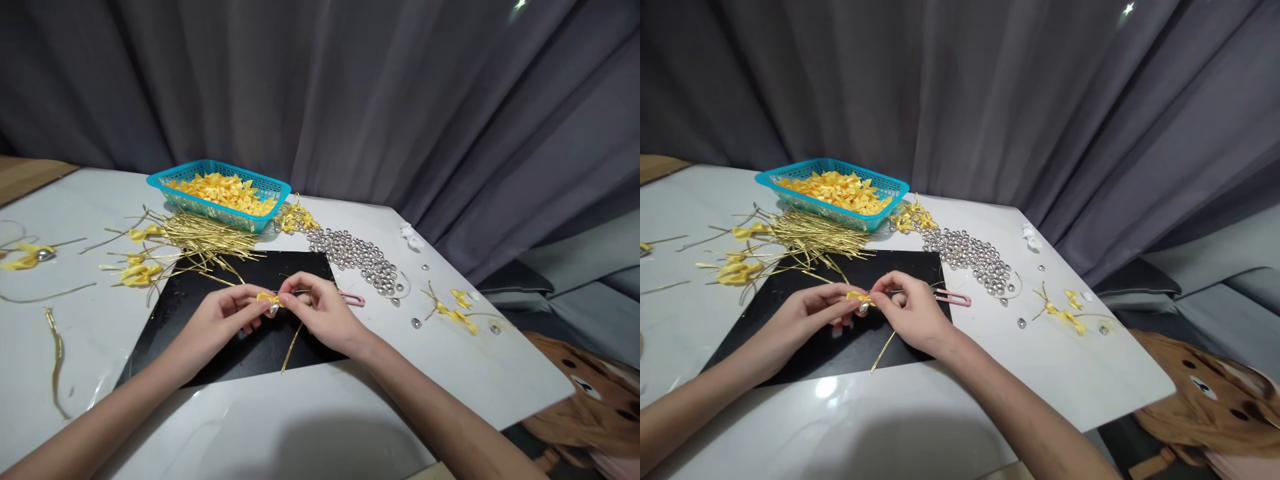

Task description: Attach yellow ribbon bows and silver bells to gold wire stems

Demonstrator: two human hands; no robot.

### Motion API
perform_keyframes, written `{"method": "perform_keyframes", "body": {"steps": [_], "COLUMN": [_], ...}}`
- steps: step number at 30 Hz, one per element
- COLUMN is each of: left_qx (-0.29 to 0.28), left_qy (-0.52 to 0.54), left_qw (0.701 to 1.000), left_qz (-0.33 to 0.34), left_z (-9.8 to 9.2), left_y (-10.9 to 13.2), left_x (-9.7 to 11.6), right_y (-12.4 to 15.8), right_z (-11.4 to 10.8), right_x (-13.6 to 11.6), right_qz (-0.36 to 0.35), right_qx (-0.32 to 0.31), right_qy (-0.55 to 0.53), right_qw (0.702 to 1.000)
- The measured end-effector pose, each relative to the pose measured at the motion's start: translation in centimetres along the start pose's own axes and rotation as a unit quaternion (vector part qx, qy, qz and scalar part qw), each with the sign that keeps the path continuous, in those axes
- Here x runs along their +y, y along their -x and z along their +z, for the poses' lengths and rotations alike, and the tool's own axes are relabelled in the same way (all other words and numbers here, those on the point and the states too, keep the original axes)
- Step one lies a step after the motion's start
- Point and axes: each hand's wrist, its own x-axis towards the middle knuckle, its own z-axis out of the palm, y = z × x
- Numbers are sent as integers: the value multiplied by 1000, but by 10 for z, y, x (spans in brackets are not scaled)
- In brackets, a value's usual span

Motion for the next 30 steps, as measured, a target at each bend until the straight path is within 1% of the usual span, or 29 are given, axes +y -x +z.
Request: {"method": "perform_keyframes", "body": {"steps": [4, 8, 11, 13, 15, 16, 17, 18, 20, 21, 22, 23, 26, 28, 30], "left_qx": [6, 35, 44, 42, 14, -7, -30, -48, -45, -41, -36, -30, -13, -7, -3], "left_qy": [-6, -35, -64, -94, -157, -213, -282, -363, -515, -559, -586, -600, -612, -626, -645], "left_qw": [1000, 998, 996, 993, 984, 972, 952, 919, 829, 795, 774, 763, 756, 746, 730], "left_qz": [3, 36, 50, 61, 80, 96, 119, 148, 215, 232, 239, 241, 230, 226, 225], "left_z": [-2, 0, 2, 1, -4, -9, -15, -22, -36, -41, -46, -49, -51, -50, -50], "left_y": [-1, 1, 2, 2, 2, 1, 0, -1, -6, -8, -11, -13, -17, -19, -20], "left_x": [-1, 1, 0, 0, 1, 2, 2, 3, 4, 3, 2, 1, -4, -8, -11], "right_y": [-2, -3, -4, -4, -5, -5, -6, -6, -6, -6, -5, -5, -5, -5, -6], "right_z": [-2, -2, -2, -2, -3, -4, -4, -5, -5, -5, -4, -3, -2, -2, -3], "right_x": [-1, -1, -1, -2, -1, 0, 1, 2, 6, 7, 9, 10, 9, 6, 2], "right_qz": [18, 35, 52, 70, 95, 108, 119, 125, 121, 113, 103, 91, 67, 72, 85], "right_qx": [-1, -7, -6, -6, -17, -26, -38, -51, -70, -75, -77, -72, -35, -9, 3], "right_qy": [-26, -76, -100, -111, -109, -99, -82, -59, 3, 35, 65, 89, 124, 128, 123], "right_qw": [999, 996, 994, 991, 989, 989, 989, 989, 990, 990, 990, 989, 989, 989, 989]}}
